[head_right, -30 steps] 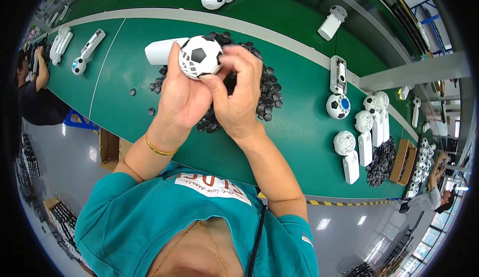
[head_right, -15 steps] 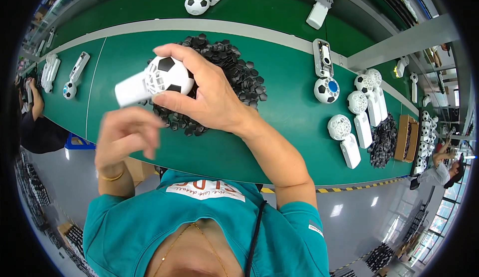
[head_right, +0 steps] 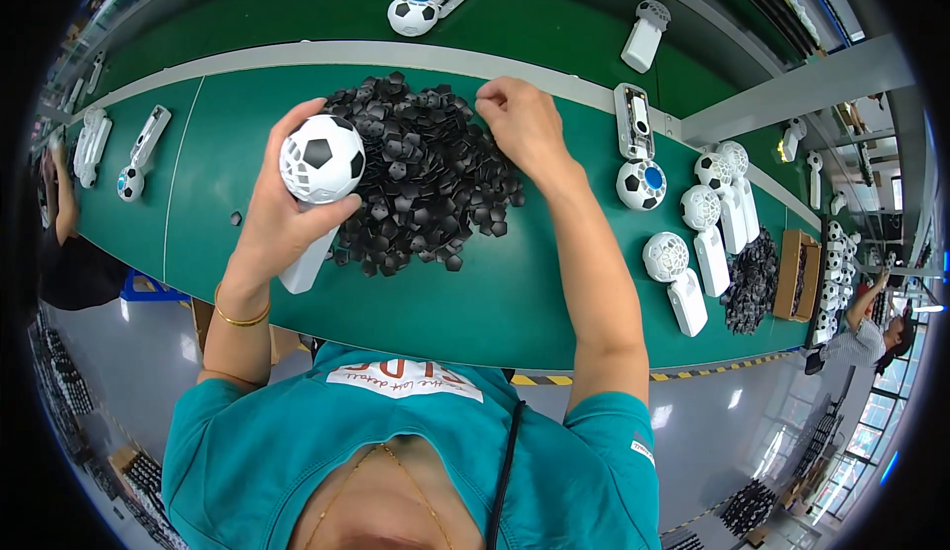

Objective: Assembling small handheld fans by manually inserting decorative plastic pieces into the fan head.

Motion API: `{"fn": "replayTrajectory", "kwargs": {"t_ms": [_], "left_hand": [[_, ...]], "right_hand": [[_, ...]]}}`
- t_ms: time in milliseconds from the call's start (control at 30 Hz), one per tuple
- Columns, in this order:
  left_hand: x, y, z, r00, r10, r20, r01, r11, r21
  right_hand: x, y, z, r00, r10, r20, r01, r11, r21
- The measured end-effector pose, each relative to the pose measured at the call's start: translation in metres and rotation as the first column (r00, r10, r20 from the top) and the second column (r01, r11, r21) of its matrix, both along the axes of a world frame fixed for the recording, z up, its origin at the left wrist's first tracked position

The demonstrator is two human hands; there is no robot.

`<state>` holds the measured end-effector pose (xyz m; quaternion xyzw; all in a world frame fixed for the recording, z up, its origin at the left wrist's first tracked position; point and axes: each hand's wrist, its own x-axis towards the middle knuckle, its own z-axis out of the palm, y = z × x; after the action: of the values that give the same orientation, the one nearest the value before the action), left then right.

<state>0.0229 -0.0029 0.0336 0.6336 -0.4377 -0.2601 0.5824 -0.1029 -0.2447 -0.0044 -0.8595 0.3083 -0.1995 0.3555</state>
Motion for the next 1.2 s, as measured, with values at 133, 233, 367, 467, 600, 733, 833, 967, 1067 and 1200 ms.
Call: {"fn": "replayTrajectory", "kwargs": {"t_ms": [133,233,367,467,600,733,833,967,1067,1200], "left_hand": [[-0.002,-0.006,-0.009,0.999,0.018,-0.048,-0.018,1.000,0.008],[-0.002,-0.007,-0.012,0.996,0.021,-0.089,-0.018,0.999,0.035],[0.001,-0.011,-0.012,0.989,0.016,-0.147,-0.006,0.997,0.072],[0.004,-0.018,-0.021,0.975,0.013,-0.221,-0.016,1.000,-0.013],[0.004,-0.020,-0.031,0.978,-0.034,-0.208,0.019,0.997,-0.073],[0.002,-0.015,-0.022,0.959,-0.050,-0.281,0.036,0.998,-0.057],[-0.002,-0.010,-0.025,0.966,-0.054,-0.252,0.033,0.996,-0.088],[-0.001,-0.011,-0.026,0.969,-0.052,-0.243,0.030,0.995,-0.093],[-0.001,-0.012,-0.025,0.960,-0.032,-0.279,0.006,0.996,-0.093],[-0.001,-0.020,-0.023,0.943,-0.030,-0.331,-0.009,0.993,-0.114]], "right_hand": [[0.000,-0.003,-0.007,0.975,0.157,-0.158,-0.198,0.937,-0.289],[0.001,0.000,-0.006,0.948,0.250,-0.197,-0.315,0.831,-0.459],[0.008,-0.001,-0.005,0.898,0.236,-0.372,-0.425,0.684,-0.593],[0.014,0.001,0.002,0.843,0.240,-0.482,-0.526,0.559,-0.641],[0.018,0.002,-0.001,0.810,0.243,-0.534,-0.580,0.468,-0.666],[0.026,0.007,0.005,0.777,0.243,-0.580,-0.621,0.439,-0.649],[0.021,0.007,0.003,0.818,0.246,-0.520,-0.572,0.433,-0.697],[0.006,-0.002,0.007,0.847,0.208,-0.489,-0.514,0.553,-0.656],[-0.004,0.007,0.026,0.931,0.261,-0.254,-0.364,0.698,-0.617],[-0.013,0.052,0.063,0.947,0.253,0.199,-0.260,0.965,0.010]]}}
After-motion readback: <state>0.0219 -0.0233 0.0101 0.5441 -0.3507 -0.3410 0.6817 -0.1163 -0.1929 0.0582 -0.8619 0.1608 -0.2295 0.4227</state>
